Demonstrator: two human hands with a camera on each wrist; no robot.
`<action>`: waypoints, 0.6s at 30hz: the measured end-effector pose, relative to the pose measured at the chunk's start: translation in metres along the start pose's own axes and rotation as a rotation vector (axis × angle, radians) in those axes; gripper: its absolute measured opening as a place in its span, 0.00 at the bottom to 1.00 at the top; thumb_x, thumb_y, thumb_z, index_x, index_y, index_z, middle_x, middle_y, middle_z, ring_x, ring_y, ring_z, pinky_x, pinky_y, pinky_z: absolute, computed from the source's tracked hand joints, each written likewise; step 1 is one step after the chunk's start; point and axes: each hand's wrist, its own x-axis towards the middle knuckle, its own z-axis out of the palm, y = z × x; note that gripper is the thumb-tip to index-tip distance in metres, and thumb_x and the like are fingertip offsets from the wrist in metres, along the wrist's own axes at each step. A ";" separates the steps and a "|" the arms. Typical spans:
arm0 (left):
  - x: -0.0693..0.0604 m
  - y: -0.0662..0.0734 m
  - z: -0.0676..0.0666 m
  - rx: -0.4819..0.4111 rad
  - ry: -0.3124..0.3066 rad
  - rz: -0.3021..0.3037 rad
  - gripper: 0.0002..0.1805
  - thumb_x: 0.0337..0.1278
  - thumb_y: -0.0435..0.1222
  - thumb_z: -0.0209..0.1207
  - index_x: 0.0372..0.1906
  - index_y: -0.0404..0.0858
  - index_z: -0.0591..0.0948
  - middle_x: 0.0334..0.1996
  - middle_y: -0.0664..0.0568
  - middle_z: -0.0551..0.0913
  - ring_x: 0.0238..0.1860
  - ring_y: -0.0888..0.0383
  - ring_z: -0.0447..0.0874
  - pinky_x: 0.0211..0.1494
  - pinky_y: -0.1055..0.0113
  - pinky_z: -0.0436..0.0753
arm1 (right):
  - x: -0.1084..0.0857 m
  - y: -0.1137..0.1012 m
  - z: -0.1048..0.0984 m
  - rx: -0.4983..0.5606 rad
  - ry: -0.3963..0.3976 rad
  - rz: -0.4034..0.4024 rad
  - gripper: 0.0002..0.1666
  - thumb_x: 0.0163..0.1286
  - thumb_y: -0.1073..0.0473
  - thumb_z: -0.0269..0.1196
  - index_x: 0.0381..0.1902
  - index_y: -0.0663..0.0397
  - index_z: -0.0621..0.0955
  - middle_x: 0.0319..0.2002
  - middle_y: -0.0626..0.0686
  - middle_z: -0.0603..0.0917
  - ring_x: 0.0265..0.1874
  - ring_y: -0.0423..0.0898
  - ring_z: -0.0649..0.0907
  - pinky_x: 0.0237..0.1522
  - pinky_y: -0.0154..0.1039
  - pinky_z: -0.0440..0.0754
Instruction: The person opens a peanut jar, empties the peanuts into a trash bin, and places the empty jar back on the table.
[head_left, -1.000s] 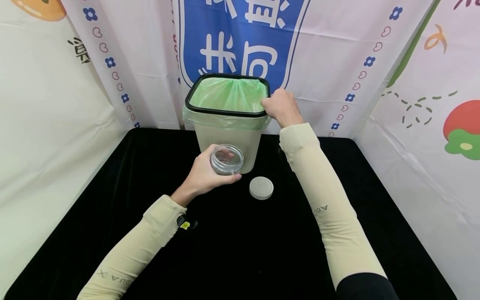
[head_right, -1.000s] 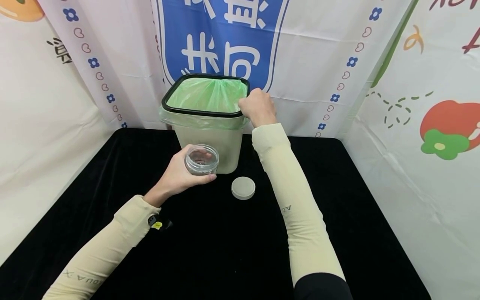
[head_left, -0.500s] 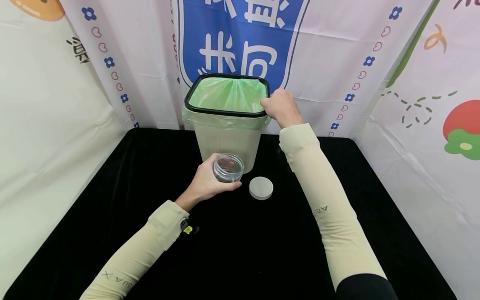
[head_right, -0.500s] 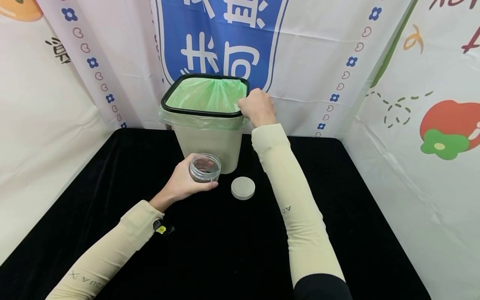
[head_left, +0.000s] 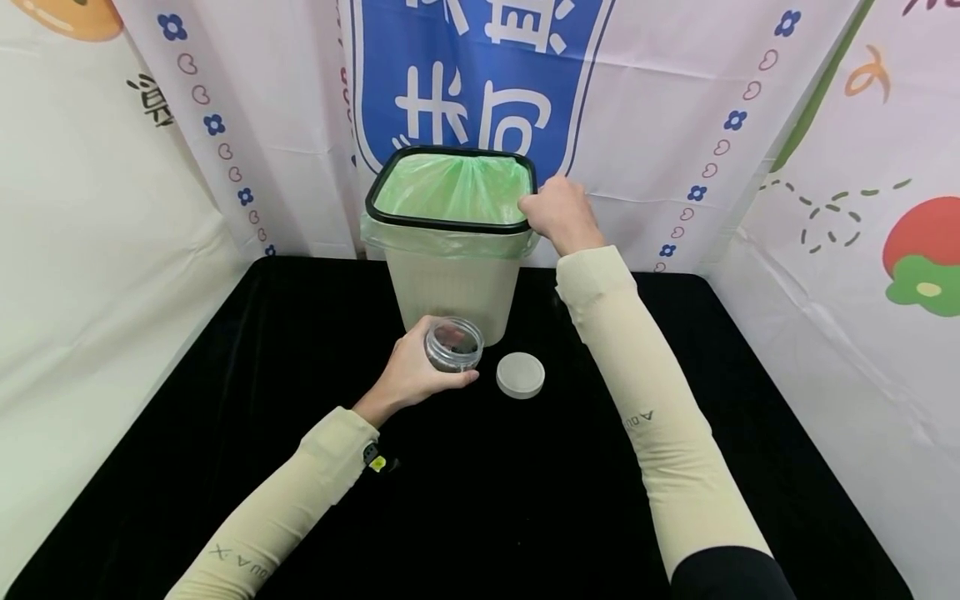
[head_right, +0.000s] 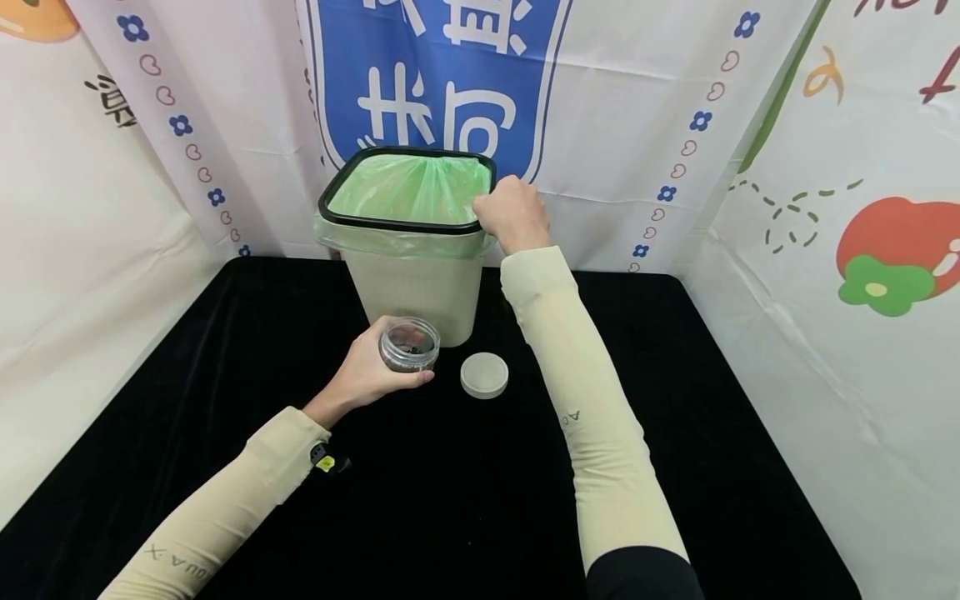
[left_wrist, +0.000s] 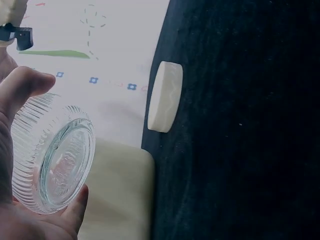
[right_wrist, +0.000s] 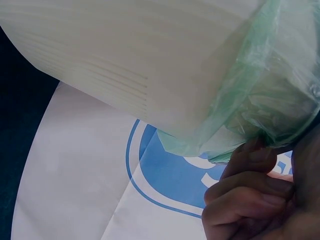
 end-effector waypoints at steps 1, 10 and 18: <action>0.000 -0.001 0.000 -0.003 0.000 -0.004 0.41 0.41 0.47 0.83 0.62 0.43 0.76 0.53 0.49 0.88 0.55 0.51 0.89 0.63 0.52 0.85 | 0.000 0.000 0.000 0.001 -0.002 0.000 0.21 0.75 0.51 0.53 0.21 0.48 0.67 0.18 0.45 0.63 0.19 0.44 0.67 0.24 0.38 0.69; -0.002 -0.008 0.004 0.003 -0.015 -0.037 0.41 0.42 0.46 0.83 0.63 0.43 0.76 0.55 0.49 0.88 0.57 0.50 0.89 0.63 0.51 0.85 | 0.000 0.000 0.001 0.017 0.010 -0.007 0.21 0.75 0.52 0.54 0.20 0.48 0.67 0.16 0.45 0.62 0.17 0.43 0.66 0.22 0.37 0.67; -0.003 -0.016 0.007 0.005 -0.024 -0.054 0.40 0.42 0.46 0.83 0.61 0.43 0.76 0.54 0.49 0.88 0.56 0.51 0.88 0.63 0.53 0.84 | 0.000 0.000 0.002 0.010 0.011 -0.007 0.21 0.75 0.52 0.53 0.20 0.48 0.67 0.16 0.45 0.62 0.17 0.43 0.66 0.23 0.38 0.67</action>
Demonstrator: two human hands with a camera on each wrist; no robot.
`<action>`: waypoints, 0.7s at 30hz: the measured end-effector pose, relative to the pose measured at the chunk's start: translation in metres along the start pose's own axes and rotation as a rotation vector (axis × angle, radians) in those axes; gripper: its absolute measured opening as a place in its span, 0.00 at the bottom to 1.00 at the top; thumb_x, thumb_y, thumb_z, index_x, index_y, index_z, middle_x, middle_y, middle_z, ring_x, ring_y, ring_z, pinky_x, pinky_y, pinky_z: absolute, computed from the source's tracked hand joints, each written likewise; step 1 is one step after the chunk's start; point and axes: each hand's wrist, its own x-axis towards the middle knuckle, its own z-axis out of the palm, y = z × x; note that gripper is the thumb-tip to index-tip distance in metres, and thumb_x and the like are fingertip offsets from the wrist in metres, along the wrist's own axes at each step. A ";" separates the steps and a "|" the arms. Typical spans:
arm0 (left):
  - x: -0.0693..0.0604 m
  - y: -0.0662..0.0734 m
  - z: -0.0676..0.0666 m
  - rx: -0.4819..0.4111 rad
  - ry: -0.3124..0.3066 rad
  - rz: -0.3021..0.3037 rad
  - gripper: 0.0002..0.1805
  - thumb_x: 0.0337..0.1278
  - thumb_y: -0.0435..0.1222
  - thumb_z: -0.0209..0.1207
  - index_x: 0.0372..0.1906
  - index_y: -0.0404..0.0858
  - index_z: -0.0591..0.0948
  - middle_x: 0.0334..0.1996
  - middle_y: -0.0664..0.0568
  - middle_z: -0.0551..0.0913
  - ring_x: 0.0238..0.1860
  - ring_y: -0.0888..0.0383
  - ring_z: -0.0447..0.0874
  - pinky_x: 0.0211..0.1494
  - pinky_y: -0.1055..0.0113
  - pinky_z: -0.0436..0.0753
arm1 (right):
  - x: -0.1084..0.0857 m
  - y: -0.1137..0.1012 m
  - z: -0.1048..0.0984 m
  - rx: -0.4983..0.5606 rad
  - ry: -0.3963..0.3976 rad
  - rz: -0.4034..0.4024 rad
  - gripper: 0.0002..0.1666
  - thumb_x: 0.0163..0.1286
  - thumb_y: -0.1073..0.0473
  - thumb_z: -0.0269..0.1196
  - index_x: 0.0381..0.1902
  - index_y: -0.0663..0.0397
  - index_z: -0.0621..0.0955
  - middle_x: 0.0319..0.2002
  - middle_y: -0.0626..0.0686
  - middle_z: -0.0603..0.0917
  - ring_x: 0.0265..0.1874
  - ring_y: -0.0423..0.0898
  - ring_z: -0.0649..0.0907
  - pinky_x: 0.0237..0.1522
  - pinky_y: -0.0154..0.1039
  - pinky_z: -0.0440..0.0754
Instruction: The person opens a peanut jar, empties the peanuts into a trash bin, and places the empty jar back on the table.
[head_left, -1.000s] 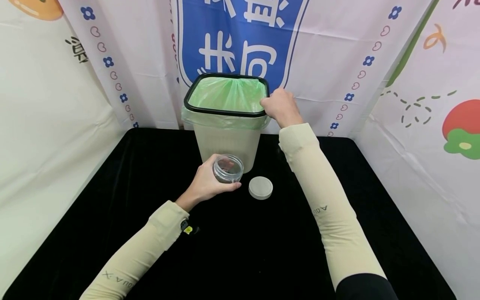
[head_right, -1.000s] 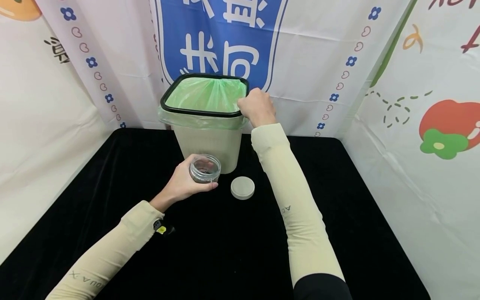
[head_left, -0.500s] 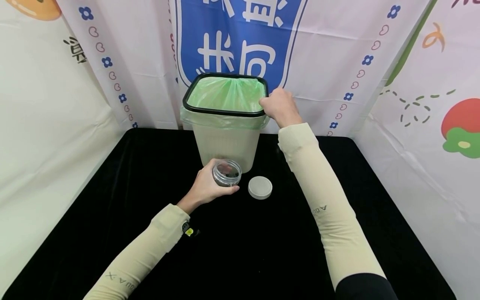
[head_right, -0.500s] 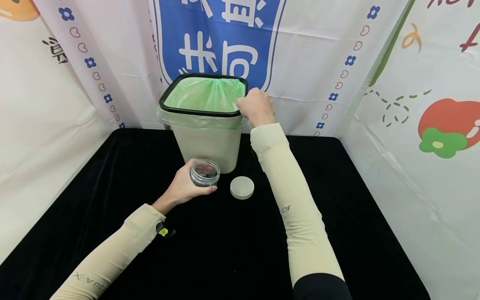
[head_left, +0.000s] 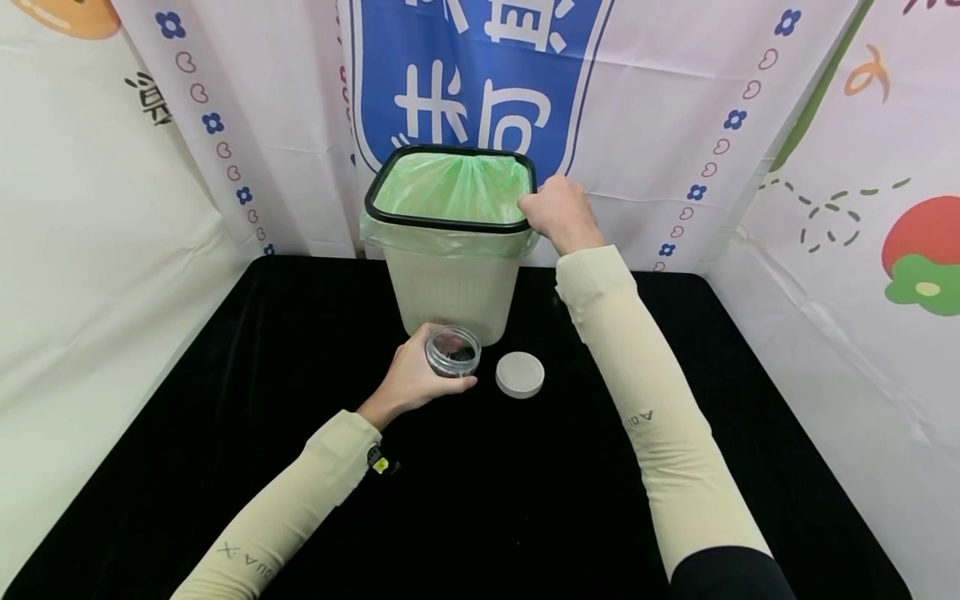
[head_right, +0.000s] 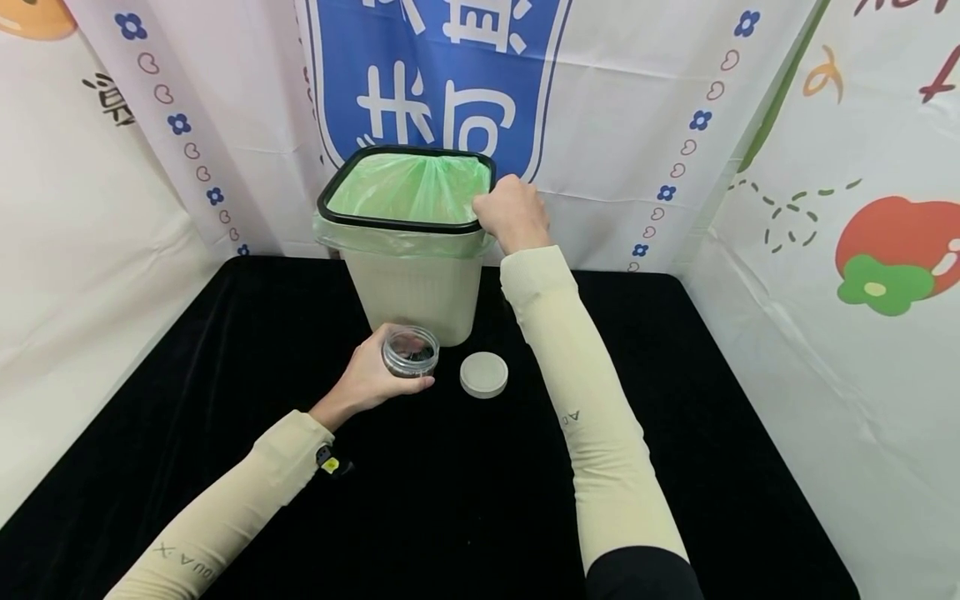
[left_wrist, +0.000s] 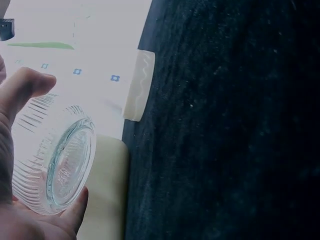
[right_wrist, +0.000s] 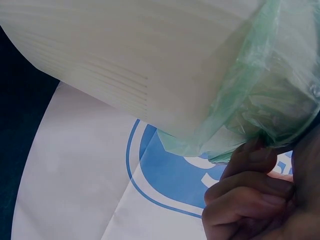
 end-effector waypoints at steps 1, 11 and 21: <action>0.000 -0.001 0.000 0.006 0.001 0.001 0.40 0.42 0.46 0.83 0.61 0.43 0.76 0.54 0.49 0.88 0.56 0.51 0.88 0.63 0.53 0.84 | 0.000 0.000 0.000 -0.001 0.000 -0.002 0.21 0.75 0.52 0.53 0.19 0.48 0.67 0.16 0.45 0.62 0.18 0.43 0.66 0.23 0.38 0.67; 0.004 -0.012 0.005 0.032 -0.007 -0.003 0.40 0.42 0.46 0.83 0.61 0.42 0.77 0.55 0.48 0.89 0.56 0.49 0.88 0.63 0.51 0.85 | 0.000 0.001 0.001 0.005 0.013 -0.013 0.21 0.74 0.53 0.54 0.19 0.48 0.67 0.16 0.45 0.62 0.17 0.43 0.65 0.22 0.37 0.66; 0.006 -0.018 0.006 0.041 -0.044 -0.016 0.42 0.41 0.46 0.84 0.63 0.42 0.76 0.58 0.49 0.89 0.61 0.49 0.87 0.70 0.47 0.80 | 0.000 0.001 0.000 0.015 0.008 -0.016 0.20 0.73 0.54 0.54 0.19 0.48 0.67 0.16 0.45 0.63 0.17 0.43 0.65 0.21 0.37 0.66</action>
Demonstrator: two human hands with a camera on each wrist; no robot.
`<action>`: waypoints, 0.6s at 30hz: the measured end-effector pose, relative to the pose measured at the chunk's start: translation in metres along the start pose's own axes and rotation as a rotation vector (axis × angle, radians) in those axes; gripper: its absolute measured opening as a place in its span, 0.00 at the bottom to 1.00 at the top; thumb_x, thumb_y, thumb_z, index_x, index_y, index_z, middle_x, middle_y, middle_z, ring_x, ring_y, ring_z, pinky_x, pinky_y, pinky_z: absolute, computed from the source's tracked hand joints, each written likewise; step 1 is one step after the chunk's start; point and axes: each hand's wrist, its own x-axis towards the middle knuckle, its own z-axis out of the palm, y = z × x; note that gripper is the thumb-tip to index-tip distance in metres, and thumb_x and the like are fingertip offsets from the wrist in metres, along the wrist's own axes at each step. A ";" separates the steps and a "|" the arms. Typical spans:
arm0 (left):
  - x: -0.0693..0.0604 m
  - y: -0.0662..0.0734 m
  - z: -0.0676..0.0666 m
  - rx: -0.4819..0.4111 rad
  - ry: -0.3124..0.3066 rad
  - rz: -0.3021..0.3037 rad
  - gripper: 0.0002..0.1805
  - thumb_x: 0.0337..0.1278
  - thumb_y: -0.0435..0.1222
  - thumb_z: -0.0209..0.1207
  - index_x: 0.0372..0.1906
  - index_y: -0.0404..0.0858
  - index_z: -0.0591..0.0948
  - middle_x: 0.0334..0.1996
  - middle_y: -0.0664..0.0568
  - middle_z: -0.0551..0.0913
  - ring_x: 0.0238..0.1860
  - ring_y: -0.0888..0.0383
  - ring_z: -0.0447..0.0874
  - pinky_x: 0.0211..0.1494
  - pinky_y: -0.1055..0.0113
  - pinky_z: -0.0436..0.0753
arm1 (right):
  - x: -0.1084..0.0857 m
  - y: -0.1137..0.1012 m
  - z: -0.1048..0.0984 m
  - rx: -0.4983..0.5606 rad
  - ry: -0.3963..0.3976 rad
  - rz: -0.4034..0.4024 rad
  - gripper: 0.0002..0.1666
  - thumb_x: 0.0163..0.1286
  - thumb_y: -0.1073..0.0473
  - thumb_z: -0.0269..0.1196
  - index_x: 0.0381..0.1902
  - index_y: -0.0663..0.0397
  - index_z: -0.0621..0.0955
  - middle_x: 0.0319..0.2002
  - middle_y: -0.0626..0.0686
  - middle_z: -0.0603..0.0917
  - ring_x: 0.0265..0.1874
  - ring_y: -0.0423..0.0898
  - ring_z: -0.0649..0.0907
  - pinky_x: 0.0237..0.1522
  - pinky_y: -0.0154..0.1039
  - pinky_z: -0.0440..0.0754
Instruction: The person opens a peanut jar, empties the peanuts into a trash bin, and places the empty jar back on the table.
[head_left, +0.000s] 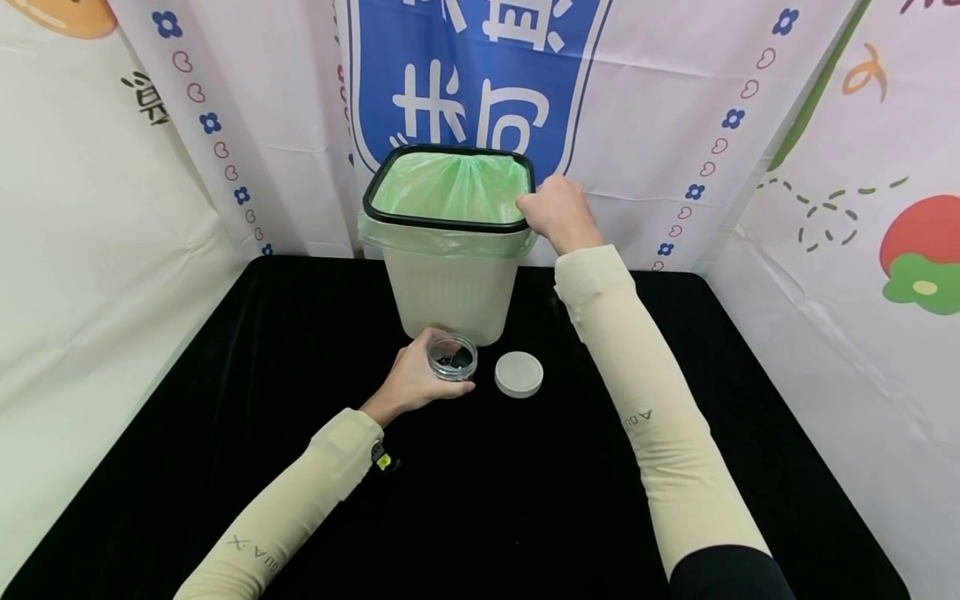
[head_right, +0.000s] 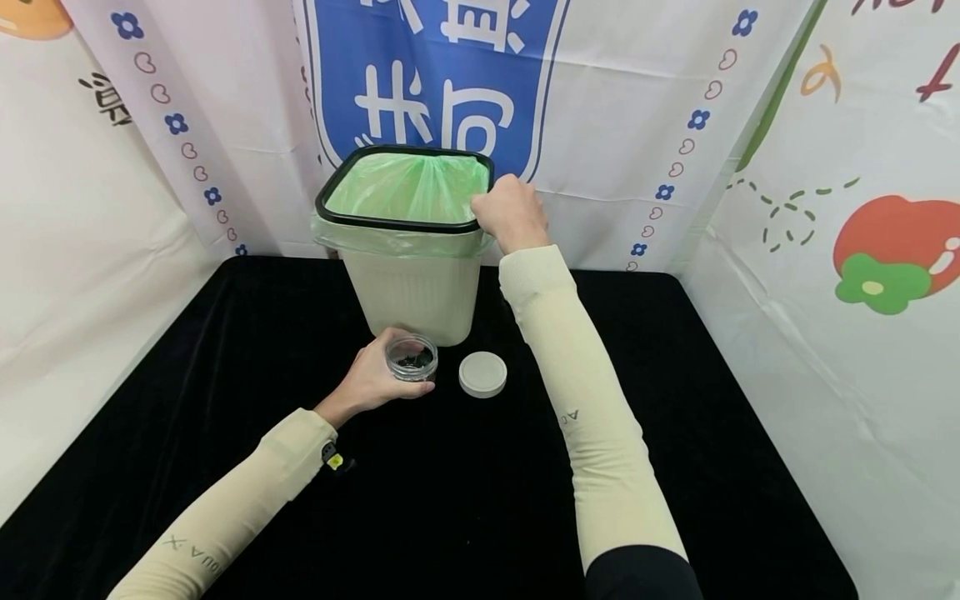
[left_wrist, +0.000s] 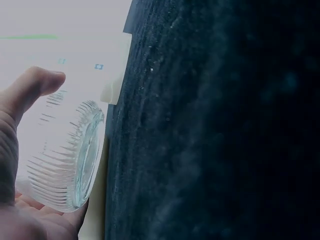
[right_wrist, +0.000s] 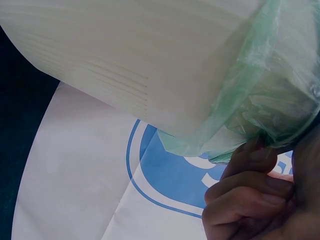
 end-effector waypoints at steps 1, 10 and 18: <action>0.000 -0.001 0.000 0.004 -0.001 0.002 0.42 0.41 0.46 0.84 0.63 0.42 0.76 0.58 0.49 0.89 0.61 0.49 0.87 0.70 0.47 0.80 | 0.000 0.000 0.000 0.000 -0.002 0.002 0.20 0.73 0.54 0.54 0.19 0.48 0.67 0.16 0.45 0.63 0.17 0.43 0.65 0.21 0.37 0.65; -0.001 -0.003 -0.001 -0.001 -0.040 -0.016 0.42 0.41 0.49 0.84 0.61 0.44 0.75 0.58 0.47 0.88 0.61 0.47 0.87 0.68 0.46 0.82 | -0.001 -0.002 0.001 -0.003 0.002 -0.005 0.20 0.74 0.53 0.54 0.20 0.48 0.67 0.17 0.45 0.65 0.18 0.44 0.69 0.22 0.37 0.68; 0.000 0.004 0.001 0.047 -0.046 0.017 0.45 0.39 0.48 0.85 0.64 0.41 0.74 0.58 0.45 0.88 0.60 0.46 0.87 0.67 0.46 0.83 | 0.002 -0.001 0.001 0.004 0.007 -0.003 0.21 0.74 0.53 0.54 0.19 0.48 0.67 0.15 0.45 0.63 0.16 0.43 0.67 0.20 0.37 0.67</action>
